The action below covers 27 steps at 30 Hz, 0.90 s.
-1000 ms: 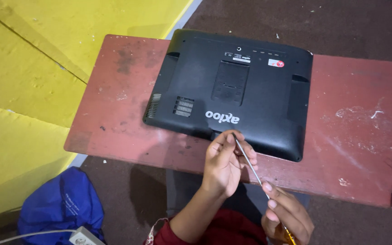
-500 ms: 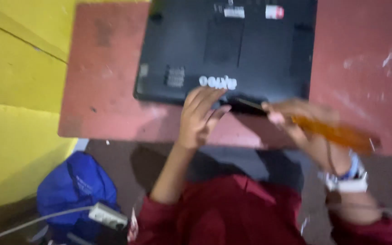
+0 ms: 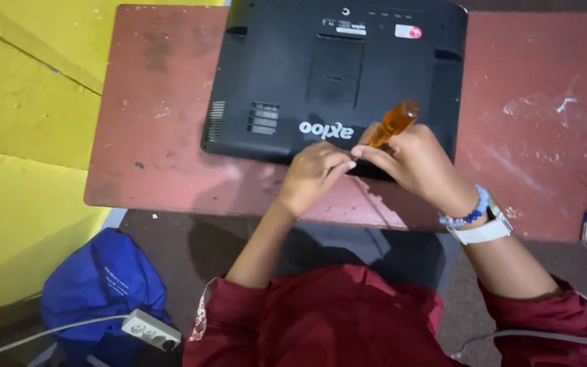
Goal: Repairing a monitor by unscrewing the back panel using a screwdriver
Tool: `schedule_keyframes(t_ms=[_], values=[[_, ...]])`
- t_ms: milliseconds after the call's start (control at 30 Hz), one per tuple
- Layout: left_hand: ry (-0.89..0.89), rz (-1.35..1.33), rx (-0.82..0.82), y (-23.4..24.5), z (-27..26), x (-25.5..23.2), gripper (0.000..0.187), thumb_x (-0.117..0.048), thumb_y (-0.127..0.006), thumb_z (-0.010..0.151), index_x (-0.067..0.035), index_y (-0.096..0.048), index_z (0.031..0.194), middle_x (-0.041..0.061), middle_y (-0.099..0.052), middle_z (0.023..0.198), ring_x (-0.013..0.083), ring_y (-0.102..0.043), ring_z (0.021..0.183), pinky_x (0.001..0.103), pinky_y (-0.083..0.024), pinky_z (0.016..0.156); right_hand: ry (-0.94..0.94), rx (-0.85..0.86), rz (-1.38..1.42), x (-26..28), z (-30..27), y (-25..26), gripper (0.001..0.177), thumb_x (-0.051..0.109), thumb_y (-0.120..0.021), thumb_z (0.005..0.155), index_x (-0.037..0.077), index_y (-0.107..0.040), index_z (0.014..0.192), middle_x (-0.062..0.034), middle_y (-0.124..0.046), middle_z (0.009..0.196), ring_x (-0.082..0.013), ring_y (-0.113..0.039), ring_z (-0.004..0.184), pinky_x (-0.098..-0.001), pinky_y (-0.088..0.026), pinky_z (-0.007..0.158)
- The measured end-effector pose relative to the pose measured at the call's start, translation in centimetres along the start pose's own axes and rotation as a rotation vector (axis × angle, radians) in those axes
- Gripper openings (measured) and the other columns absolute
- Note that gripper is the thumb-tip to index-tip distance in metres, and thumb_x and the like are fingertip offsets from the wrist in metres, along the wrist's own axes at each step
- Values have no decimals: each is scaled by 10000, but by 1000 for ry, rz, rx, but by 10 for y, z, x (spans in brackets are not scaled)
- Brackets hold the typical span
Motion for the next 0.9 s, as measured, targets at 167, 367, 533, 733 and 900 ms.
schedule_keyframes(t_ms=[167,367,533,733,900], values=[[-9,-45,-3,0,0,3,121,-175,-635,937,-89,-684,867,97,-692,814,284,-672,846,393,-537,756,-11,40,27,4,5,0,110,231,-683,919,123,-692,938,-109,-729,820,-348,-695,803,-427,-539,674],[-30,-95,-34,-6,-6,14,78,-149,-640,929,-100,-681,884,89,-679,813,274,-663,844,380,-539,746,-44,46,59,-8,6,-9,109,224,-708,903,118,-705,927,-108,-732,818,-339,-703,809,-414,-539,669],[-46,-63,-65,-5,-5,11,85,-153,-634,940,-101,-678,888,66,-676,811,249,-663,840,364,-542,746,-24,-9,90,0,10,-3,84,177,-750,871,101,-724,894,-100,-727,772,-312,-702,744,-388,-543,655],[-66,-30,-41,-7,-5,7,73,-148,-649,914,-85,-673,886,100,-665,821,280,-651,829,400,-535,733,39,4,123,18,10,1,109,112,-725,867,10,-691,870,-201,-695,770,-440,-660,769,-472,-507,601],[-27,-108,-80,4,4,2,101,-172,-694,890,-76,-673,867,87,-681,888,287,-653,875,393,-530,744,-2,-83,63,-5,5,-5,191,201,-771,847,48,-660,822,-149,-731,881,-374,-690,791,-455,-526,679]])
Point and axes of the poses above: each hand's wrist, its own z-axis towards the middle knuckle, its own y-axis out of the back of the hand, x = y × z, the point moved 9 cm from there along z, towards the middle knuckle
